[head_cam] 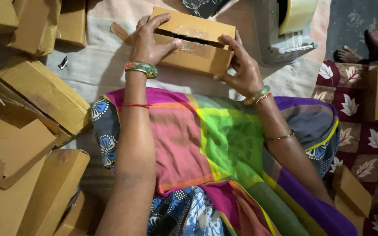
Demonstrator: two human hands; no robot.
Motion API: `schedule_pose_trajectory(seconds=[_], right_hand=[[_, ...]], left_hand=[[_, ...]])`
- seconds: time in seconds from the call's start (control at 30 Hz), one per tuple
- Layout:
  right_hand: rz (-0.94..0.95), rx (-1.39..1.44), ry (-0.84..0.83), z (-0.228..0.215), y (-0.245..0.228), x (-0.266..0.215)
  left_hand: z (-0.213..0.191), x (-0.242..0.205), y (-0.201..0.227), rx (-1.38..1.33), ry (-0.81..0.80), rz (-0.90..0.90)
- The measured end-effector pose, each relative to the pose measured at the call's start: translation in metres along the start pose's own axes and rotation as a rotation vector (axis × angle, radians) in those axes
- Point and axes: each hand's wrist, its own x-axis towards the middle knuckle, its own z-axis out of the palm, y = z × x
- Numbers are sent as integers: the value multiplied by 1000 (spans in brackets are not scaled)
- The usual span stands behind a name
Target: The person opens a smartwatch retail box, places it inside a brown cardboard shipping box, and seals the box with clear packing tape. This process is repeated for multiple smartwatch units.
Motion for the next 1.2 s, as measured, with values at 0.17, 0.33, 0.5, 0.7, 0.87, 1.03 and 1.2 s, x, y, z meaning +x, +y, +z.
schedule_pose_trajectory(seconds=[0.17, 0.33, 0.5, 0.7, 0.87, 1.03, 1.2], right_hand=[[-35, -24, 40, 3, 4, -1], [22, 29, 69, 5, 6, -4], [27, -26, 66, 7, 6, -6], [24, -83, 66, 10, 4, -6], [57, -111, 85, 12, -8, -9], [-37, -567, 299, -15, -31, -27], [-99, -801, 656, -72, -31, -55]], left_hand=[[17, -1, 1, 213, 94, 47], [29, -1, 6, 384, 36, -21], [41, -12, 34, 540, -104, 8], [59, -36, 72, 589, -222, -24], [70, -42, 72, 578, -138, 62], [69, -47, 75, 613, -96, 110], [59, -52, 88, 592, -243, 31]])
